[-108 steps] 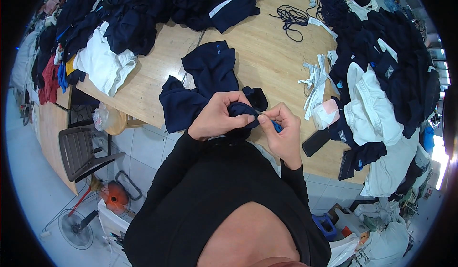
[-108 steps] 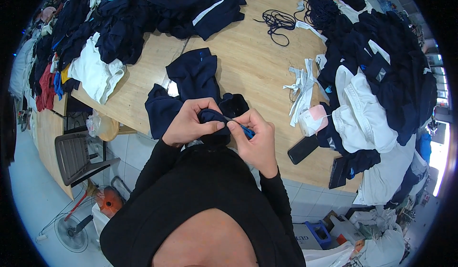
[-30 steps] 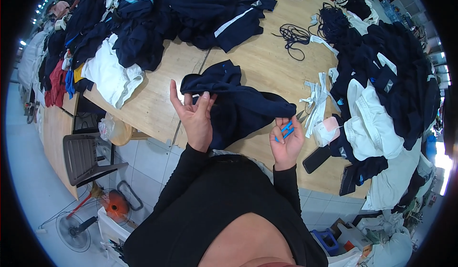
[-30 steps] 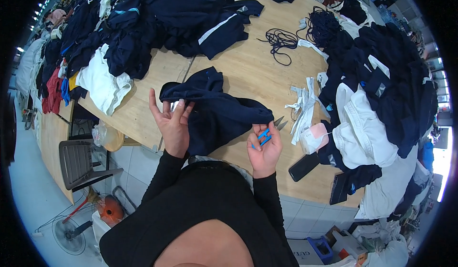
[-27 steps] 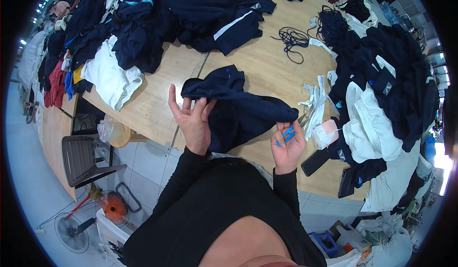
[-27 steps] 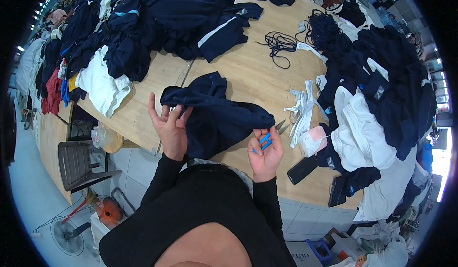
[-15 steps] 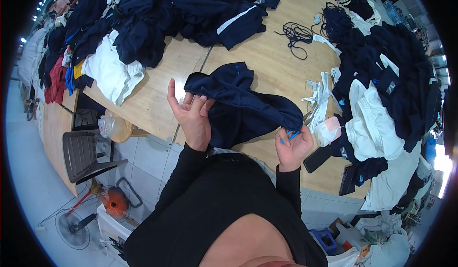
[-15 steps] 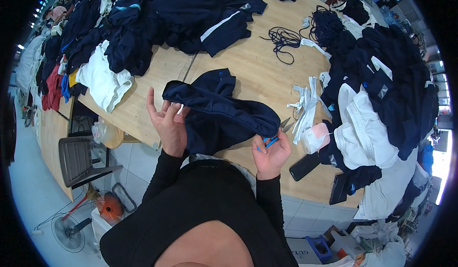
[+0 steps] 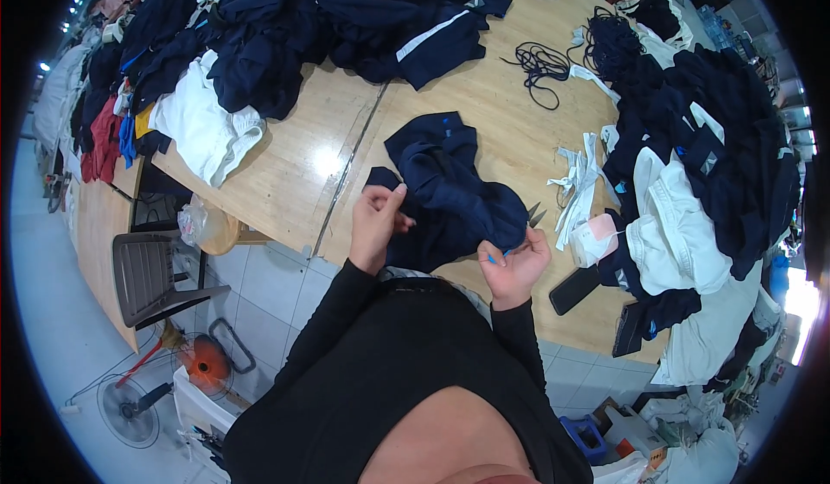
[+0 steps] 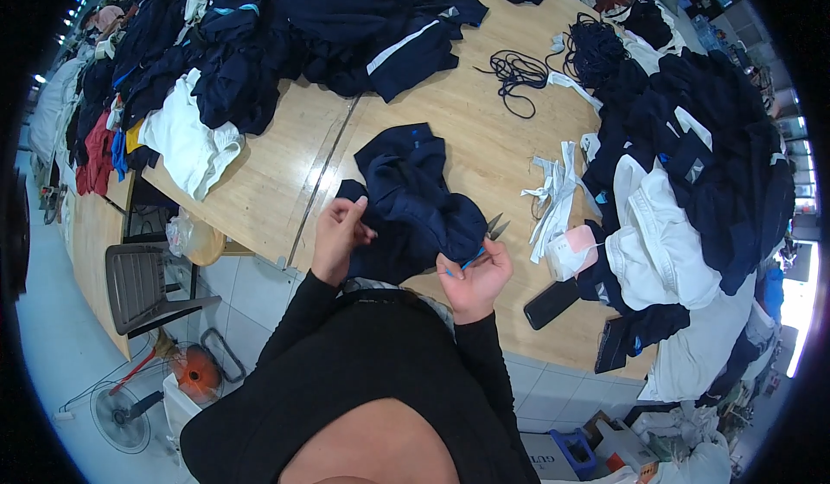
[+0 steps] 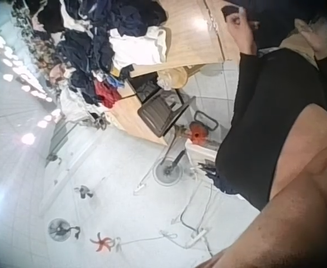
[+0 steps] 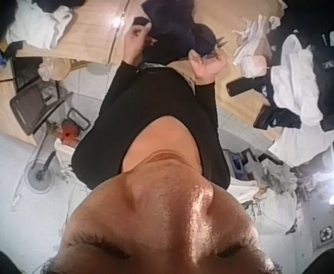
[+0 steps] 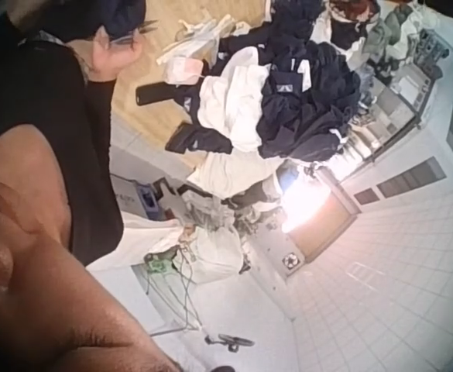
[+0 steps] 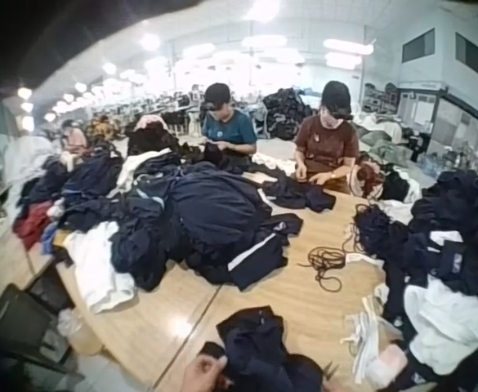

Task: Trimming loose threads from navy blue athletic garments using thread snips in a factory setting.

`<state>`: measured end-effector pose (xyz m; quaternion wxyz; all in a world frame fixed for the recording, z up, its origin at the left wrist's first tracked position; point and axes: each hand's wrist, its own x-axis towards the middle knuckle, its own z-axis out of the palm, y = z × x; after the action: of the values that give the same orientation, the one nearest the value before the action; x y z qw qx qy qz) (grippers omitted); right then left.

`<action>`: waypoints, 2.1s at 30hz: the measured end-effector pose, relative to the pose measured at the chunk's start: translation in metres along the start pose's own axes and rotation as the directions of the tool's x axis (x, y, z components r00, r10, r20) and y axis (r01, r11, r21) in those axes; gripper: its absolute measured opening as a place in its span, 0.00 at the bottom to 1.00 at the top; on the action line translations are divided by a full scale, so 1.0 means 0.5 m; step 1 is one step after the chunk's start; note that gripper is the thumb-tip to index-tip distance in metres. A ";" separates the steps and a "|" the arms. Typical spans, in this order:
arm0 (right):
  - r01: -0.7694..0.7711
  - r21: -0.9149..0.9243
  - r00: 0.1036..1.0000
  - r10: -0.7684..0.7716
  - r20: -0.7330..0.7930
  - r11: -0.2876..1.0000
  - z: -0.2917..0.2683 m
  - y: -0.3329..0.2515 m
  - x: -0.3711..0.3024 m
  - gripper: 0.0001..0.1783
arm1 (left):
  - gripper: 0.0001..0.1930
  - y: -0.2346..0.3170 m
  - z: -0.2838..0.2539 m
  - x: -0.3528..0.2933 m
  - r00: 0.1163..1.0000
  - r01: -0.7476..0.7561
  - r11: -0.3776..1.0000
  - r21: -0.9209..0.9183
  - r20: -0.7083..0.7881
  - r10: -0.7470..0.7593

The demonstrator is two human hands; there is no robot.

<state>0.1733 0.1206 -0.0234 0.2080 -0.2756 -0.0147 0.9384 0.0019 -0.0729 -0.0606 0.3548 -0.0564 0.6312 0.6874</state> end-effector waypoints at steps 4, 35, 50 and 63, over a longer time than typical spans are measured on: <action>0.015 0.005 0.999 -0.014 -0.033 1.000 -0.016 -0.011 0.005 0.12 | 0.21 0.009 0.038 -0.057 0.880 0.255 0.966 -0.049 0.425 -0.211; 0.668 -0.677 0.664 -0.163 0.729 -0.308 0.109 0.033 -0.042 0.08 | 0.24 0.107 0.120 -0.078 0.711 -0.670 0.666 0.327 0.539 0.451; 0.475 -0.862 0.877 -0.018 0.480 0.175 0.102 0.014 -0.081 0.08 | 0.32 0.062 0.116 -0.064 0.664 -0.739 0.611 0.285 0.466 0.585; 0.586 -0.809 0.810 0.029 0.586 -0.043 0.129 0.027 -0.117 0.05 | 0.08 0.055 0.116 -0.068 0.675 -0.680 0.732 0.044 0.427 0.601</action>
<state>0.1790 0.0905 0.0590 0.1425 -0.1119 -0.7621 0.6216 0.0336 -0.0331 -0.0086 0.2100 0.3412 0.5933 0.6982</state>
